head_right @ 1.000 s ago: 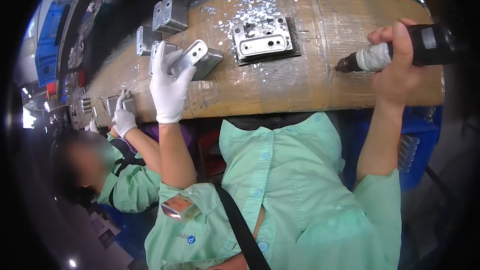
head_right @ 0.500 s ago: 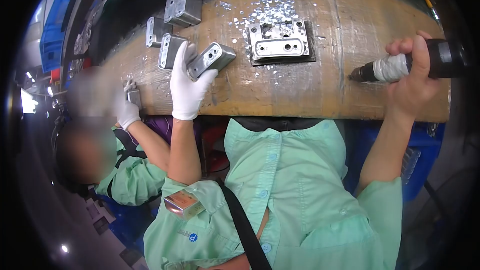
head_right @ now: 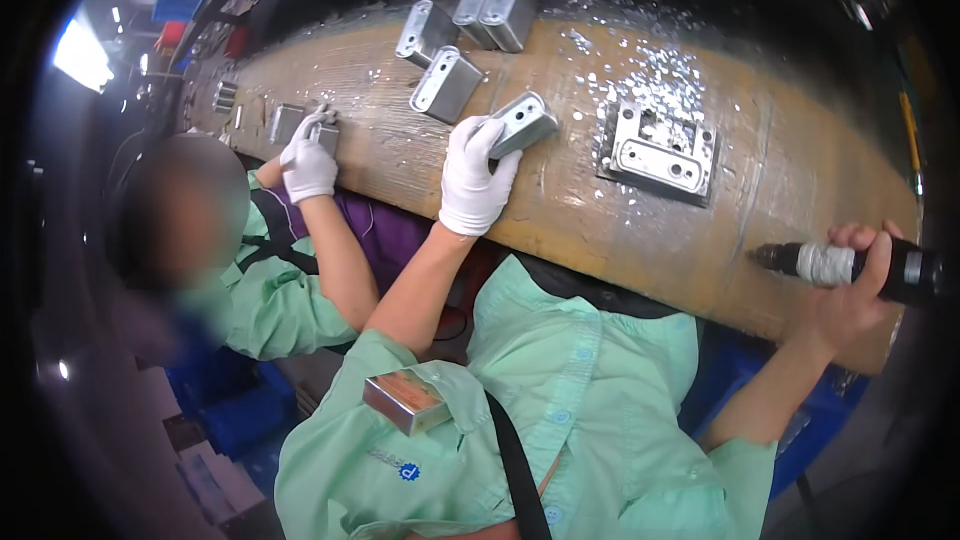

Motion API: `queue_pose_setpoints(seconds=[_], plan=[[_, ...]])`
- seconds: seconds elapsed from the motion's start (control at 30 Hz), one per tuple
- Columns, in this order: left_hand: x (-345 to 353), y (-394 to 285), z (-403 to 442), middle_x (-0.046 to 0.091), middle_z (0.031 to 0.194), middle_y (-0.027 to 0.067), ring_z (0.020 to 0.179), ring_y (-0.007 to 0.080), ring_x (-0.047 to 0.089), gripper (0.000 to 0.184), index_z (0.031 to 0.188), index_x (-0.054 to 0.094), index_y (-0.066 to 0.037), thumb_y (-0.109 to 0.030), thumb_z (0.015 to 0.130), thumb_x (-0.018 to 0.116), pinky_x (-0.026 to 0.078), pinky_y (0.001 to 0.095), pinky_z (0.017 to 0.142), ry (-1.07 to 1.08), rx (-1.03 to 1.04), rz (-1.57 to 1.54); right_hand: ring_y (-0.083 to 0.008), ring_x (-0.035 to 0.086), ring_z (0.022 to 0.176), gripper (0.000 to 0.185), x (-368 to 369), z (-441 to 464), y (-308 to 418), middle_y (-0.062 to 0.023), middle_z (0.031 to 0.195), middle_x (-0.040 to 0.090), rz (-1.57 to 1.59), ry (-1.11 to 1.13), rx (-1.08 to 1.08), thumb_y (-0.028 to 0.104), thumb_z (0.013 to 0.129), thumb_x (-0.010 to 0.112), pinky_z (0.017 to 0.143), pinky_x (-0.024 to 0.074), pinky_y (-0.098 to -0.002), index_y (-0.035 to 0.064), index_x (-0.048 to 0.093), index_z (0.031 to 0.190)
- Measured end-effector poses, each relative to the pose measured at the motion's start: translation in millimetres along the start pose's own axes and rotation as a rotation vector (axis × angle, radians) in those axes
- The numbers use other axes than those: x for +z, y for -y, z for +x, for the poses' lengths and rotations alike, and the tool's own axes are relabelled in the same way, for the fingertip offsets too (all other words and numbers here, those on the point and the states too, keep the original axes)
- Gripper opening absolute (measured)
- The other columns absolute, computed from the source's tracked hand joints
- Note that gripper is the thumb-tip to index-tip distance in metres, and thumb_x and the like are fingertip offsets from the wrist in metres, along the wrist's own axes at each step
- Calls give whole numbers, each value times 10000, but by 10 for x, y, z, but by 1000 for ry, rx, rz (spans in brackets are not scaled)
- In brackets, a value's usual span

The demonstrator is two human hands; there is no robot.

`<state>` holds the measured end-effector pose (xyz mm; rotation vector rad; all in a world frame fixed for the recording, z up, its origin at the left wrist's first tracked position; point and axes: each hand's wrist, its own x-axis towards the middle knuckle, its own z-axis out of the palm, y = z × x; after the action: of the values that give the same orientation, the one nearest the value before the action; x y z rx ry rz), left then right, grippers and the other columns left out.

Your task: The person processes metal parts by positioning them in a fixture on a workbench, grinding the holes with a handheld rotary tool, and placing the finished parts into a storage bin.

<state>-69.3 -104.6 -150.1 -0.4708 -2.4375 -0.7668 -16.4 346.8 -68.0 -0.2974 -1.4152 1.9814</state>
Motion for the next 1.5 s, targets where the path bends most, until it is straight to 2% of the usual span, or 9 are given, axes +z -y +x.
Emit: queue_pose_setpoints(seconds=[0.33,0.6,0.7,0.73,0.97,1.07,1.2,1.37,1.5], plan=[[171,191,186,545,1208,225,1080,434,584,664,1369,517,-77,-110,781,822,500,499,923,-161,-192,310,-228,569,775,276,15,-77,24,-96,838,582,30,24,-16,86,997,620,750,506,-414,-40,531,1226],[-56,-332,213,626,1201,238,1131,437,568,523,1254,598,41,-62,771,769,421,516,1047,-84,-228,189,-142,662,650,409,95,11,283,-49,825,643,-291,-127,17,197,876,828,604,537,-263,-17,621,1156],[-123,-215,-173,567,1354,297,1277,463,511,640,1382,522,83,-119,826,765,369,541,1128,-34,-115,326,-381,720,965,688,-26,395,232,-161,1024,748,-1035,-7,-474,402,793,860,888,553,-477,1,592,1282],[-136,-274,-226,556,1377,287,1293,455,505,654,1401,515,73,-130,834,770,358,533,1147,-17,-110,341,-417,716,978,696,-22,447,399,-215,1050,735,-1102,147,-11,426,816,818,892,563,-481,0,567,1306],[-56,-327,-370,543,1387,257,1265,404,542,631,1432,499,51,-175,901,754,454,484,1080,53,4,312,-359,674,1110,432,-536,829,-563,-199,1145,703,-1609,334,199,245,943,573,873,531,-499,77,562,1341],[-37,-553,-369,529,1402,254,1274,415,533,600,1430,492,58,-164,924,726,453,496,1087,130,57,292,-326,636,1110,394,-669,494,-468,-197,1201,646,-1592,29,-274,230,902,644,898,500,-472,51,604,1251],[75,-967,-506,525,1405,245,1262,398,550,544,1422,500,60,-154,958,688,477,475,1062,276,91,192,-332,645,1010,332,-1230,-87,-111,-155,1129,645,-840,-343,-782,143,809,750,858,517,-435,49,633,1105],[287,-1072,-665,586,1366,230,1238,390,574,440,1394,551,30,-225,1036,573,464,464,1060,303,263,240,-184,651,920,332,-3230,-1201,-151,-92,1049,657,-659,-1199,-403,26,860,726,796,555,-317,36,582,1159],[404,-1122,-661,630,1330,205,1229,381,580,445,1349,595,31,-290,1103,407,446,485,1058,280,370,346,-380,580,1193,709,-4927,-2494,-779,-230,1259,594,-1356,-1499,341,265,815,796,1017,492,-471,56,462,1404]])
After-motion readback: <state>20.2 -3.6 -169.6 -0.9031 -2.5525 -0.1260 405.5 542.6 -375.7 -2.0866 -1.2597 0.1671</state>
